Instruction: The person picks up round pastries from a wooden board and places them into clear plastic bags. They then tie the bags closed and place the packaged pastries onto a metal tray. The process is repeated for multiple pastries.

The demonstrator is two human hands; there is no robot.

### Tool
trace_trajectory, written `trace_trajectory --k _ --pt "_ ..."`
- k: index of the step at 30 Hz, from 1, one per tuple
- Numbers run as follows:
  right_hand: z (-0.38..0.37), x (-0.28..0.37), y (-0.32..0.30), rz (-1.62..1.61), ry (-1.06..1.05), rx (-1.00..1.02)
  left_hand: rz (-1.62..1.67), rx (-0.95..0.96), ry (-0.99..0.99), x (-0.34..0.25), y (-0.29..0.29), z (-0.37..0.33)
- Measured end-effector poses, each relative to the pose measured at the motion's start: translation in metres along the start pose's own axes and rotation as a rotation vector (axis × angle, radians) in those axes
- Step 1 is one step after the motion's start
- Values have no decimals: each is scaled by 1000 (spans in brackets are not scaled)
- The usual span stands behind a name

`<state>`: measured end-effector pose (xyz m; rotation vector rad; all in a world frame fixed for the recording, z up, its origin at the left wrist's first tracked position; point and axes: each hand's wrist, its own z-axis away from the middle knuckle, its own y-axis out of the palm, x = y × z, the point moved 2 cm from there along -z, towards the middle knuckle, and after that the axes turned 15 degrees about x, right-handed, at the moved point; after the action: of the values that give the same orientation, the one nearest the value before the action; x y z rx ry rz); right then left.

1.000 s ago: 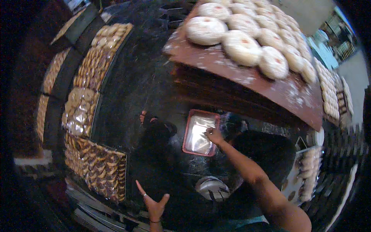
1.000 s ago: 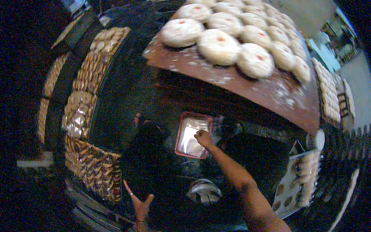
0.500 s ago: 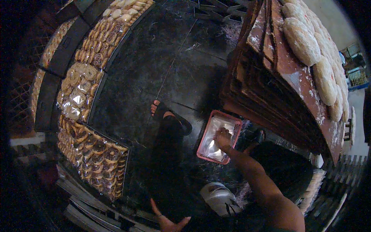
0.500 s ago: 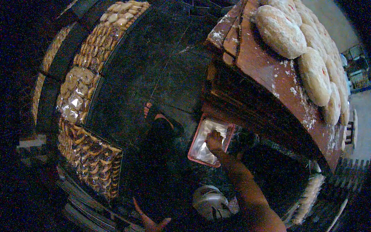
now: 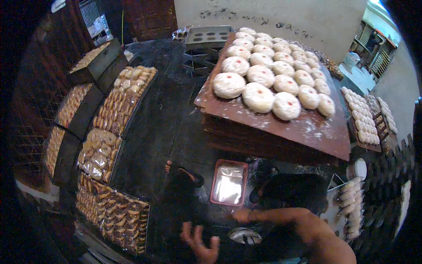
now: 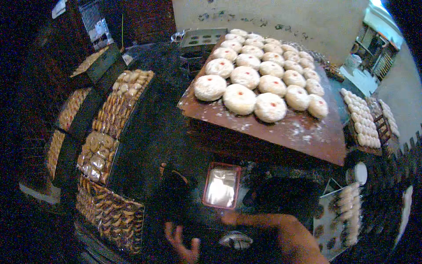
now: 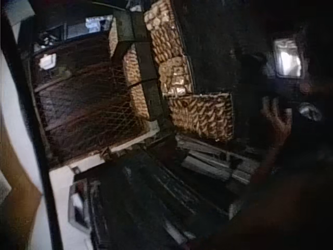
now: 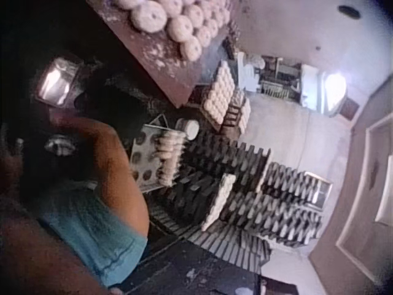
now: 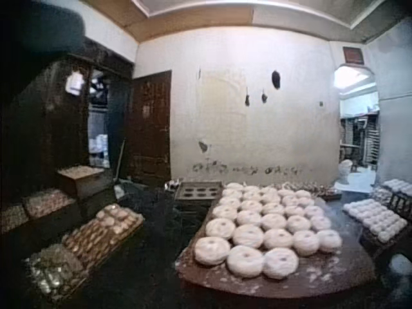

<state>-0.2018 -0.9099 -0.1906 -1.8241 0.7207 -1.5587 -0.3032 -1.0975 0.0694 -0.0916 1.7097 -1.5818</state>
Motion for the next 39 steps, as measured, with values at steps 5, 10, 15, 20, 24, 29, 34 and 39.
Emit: trace_trajectory --k 5,10,15,20,24,29,34,39 --pt "-1 66 -76 -150 582 376 1393 813 -152 -48 89 28" --pt "55 209 -211 107 -207 118 2398 869 -156 -35 75 -36" --pt "108 244 -223 132 -191 165 1774 1135 366 -115 4 -43" --pt "117 269 -232 31 -219 -48 1695 993 549 -155 -11 -21" --pt "111 274 -231 -28 47 -292 1834 947 746 -149 0 -9" --pt "84 266 -244 -156 11 -300 1604 496 913 -144 24 13" --pt "66 246 -243 -318 123 -47 2071 99 290 -116 56 -10" --pt "34 200 -341 -88 412 -781 2610 -122 130 -25 17 -49"
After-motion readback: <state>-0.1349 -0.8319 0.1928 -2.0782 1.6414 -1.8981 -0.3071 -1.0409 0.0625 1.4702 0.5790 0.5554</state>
